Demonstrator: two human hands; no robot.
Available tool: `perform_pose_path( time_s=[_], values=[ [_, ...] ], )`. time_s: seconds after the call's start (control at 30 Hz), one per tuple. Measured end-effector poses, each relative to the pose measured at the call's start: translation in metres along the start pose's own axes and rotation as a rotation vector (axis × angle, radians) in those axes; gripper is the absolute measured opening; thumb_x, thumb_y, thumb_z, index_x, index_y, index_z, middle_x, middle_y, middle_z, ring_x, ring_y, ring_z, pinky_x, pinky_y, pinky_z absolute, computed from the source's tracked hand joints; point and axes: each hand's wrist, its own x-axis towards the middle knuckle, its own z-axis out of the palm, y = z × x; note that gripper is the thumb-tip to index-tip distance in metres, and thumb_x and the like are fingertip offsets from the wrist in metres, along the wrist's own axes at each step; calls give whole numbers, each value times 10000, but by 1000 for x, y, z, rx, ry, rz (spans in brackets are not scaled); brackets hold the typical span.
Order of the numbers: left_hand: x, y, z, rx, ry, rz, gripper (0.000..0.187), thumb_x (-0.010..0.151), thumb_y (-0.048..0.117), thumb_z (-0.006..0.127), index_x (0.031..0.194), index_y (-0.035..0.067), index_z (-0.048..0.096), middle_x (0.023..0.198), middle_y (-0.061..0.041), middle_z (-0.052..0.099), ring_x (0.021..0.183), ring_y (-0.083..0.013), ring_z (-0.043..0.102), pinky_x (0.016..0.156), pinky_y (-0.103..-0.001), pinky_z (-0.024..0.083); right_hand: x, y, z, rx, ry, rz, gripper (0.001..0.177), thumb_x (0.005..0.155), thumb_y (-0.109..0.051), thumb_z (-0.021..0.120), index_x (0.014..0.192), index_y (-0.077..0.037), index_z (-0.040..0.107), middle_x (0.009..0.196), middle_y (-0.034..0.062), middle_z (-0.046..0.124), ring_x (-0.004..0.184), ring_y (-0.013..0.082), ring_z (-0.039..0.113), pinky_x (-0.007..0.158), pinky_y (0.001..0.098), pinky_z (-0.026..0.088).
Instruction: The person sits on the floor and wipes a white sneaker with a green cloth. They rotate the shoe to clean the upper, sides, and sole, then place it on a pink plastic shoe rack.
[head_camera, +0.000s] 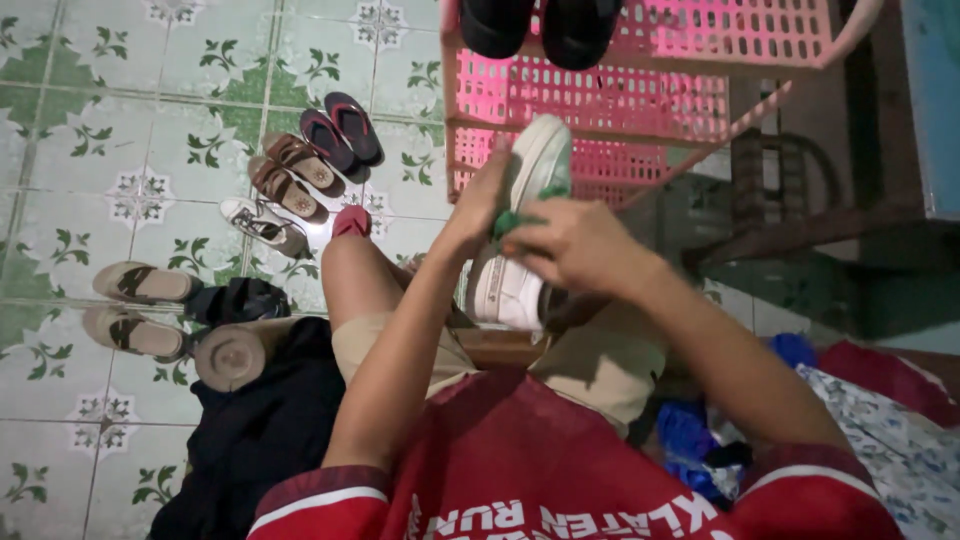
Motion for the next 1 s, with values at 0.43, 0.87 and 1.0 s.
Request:
perform_pose_path(
  time_s=[0.43,0.87,1.0],
  values=[
    [-6,58,-4,-135,166,-141,888,864,655,611,1321,-107,611,1181,-185,728,981,-224,716,846,-327,582,2,-30,8,-25,-139,-150,191,801,-237,729,980,-170,737,1025,57,670,884,258,672,676,407,564],
    [0,65,-32,-262,287,-129,943,842,726,526,1369,-54,578,1221,-229,714,1021,-301,721,852,-403,589,-3,-23,16,-17,50,3,181,846,-253,761,1003,-163,749,1050,38,682,927,251,686,710,403,569],
    [-3,80,-61,-390,351,-66,900,897,720,450,1413,-12,540,1279,-209,708,1110,-304,746,957,-412,607,-28,2,2,154,34,86,175,857,-224,779,1006,-135,759,999,58,690,856,261,702,723,390,569]
  ],
)
